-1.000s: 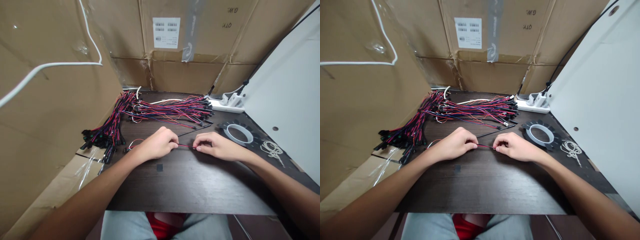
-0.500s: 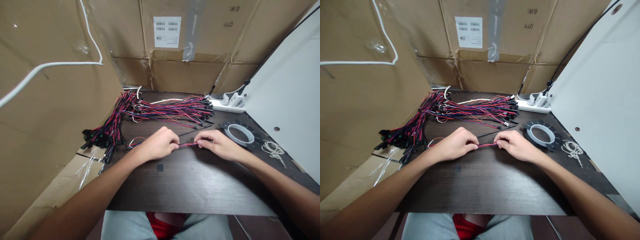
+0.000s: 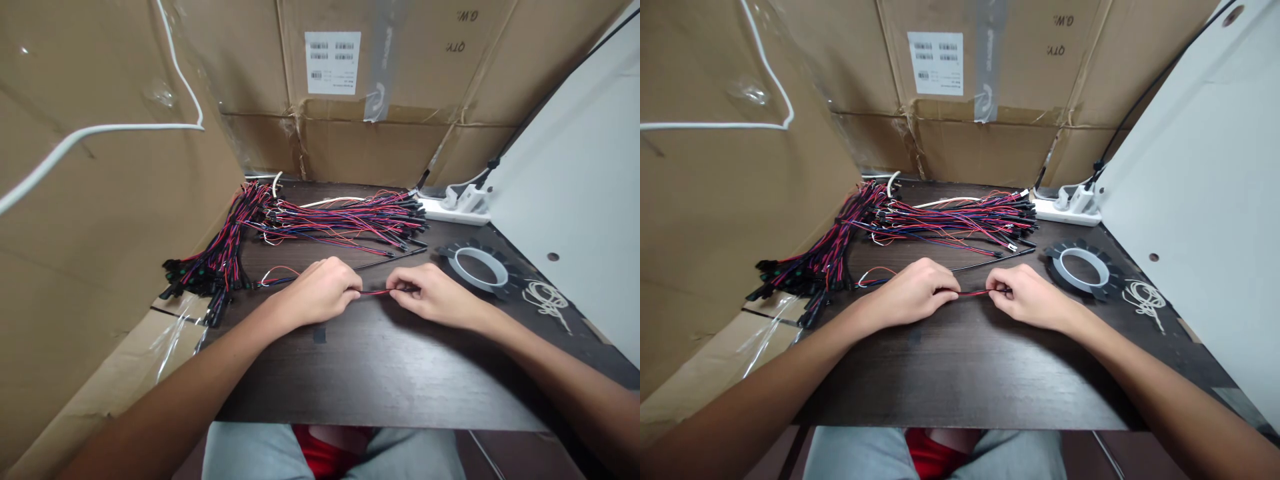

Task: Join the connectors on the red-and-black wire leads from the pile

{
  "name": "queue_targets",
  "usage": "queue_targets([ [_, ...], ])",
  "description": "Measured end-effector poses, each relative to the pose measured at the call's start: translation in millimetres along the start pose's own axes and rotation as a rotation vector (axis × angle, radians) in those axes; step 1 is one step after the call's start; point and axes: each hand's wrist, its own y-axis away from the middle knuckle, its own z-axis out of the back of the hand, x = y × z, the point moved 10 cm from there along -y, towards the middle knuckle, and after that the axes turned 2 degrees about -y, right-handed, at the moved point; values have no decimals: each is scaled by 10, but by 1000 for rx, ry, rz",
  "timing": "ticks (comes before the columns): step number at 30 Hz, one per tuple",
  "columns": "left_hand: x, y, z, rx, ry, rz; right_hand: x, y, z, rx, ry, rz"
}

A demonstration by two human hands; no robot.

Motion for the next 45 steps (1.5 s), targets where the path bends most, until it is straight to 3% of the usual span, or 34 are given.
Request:
queue_targets([
  [11,-39,-5,4,1,-26,-4,-10,-13,-23,22,-143,-67],
  [22,-18,-6,-83,19,-56,32,134,-2,-53,-11,8,75],
  [29,-5,2,-93,24,-30,40,94,-1,-82,8,70,35],
  [45,213,-7,-105,52,342,302,-2,13,-64,-30,79,24],
])
